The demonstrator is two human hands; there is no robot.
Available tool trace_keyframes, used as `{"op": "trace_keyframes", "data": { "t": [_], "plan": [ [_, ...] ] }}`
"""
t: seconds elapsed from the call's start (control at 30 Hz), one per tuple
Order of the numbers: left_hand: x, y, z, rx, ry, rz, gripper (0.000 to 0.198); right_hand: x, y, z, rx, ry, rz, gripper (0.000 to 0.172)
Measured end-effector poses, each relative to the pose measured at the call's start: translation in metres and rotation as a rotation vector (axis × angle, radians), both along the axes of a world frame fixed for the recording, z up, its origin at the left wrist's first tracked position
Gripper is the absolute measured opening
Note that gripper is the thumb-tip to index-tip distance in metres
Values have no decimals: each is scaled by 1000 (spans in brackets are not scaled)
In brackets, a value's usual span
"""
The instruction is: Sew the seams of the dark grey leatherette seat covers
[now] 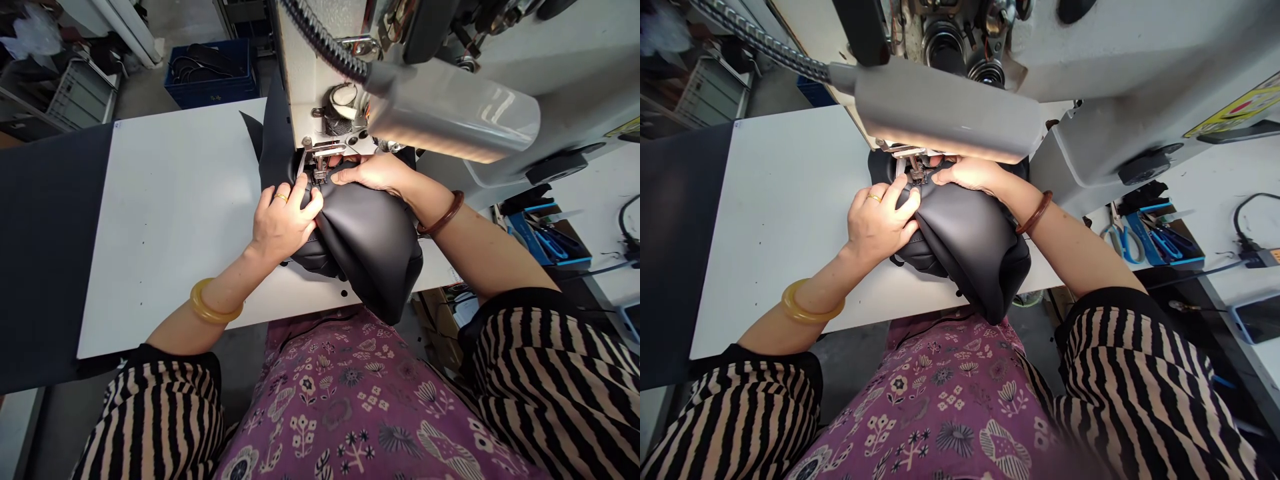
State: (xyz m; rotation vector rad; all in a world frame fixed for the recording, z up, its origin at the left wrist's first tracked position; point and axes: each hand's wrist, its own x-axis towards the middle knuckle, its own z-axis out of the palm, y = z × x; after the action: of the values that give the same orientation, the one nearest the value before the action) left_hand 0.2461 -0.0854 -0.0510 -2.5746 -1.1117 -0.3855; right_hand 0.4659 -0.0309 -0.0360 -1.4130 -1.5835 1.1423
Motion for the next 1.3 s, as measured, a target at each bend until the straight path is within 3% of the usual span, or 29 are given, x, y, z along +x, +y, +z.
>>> {"op": "trace_keyframes", "data": {
  "t": [0.27,0.5,0.77,0.93,1.03,1.2,1.3],
  "plan": [
    [3,-1,4,-114,-30,38,42,-2,-2,4,-45,-41,-41,25],
    [1,-1,3,-81,-26,35,39,0,-3,-1,12,-9,-20,33],
    [2,-2,0,-99,-96,12,44,0,-10,-5,198,-291,10,28],
    [-3,-7,0,-53,-92,15,47,-10,-48,4,361,-720,-40,34],
    [-2,-12,3,-33,-187,5,38,-22,-85,-3,499,-895,46,37],
    [34,-14,14,-151,-295,-61,39,-37,-128,-41,660,-852,19,46],
    [64,-12,25,-253,-249,64,32,-27,-142,-52,719,-701,54,46]
  ]
}}
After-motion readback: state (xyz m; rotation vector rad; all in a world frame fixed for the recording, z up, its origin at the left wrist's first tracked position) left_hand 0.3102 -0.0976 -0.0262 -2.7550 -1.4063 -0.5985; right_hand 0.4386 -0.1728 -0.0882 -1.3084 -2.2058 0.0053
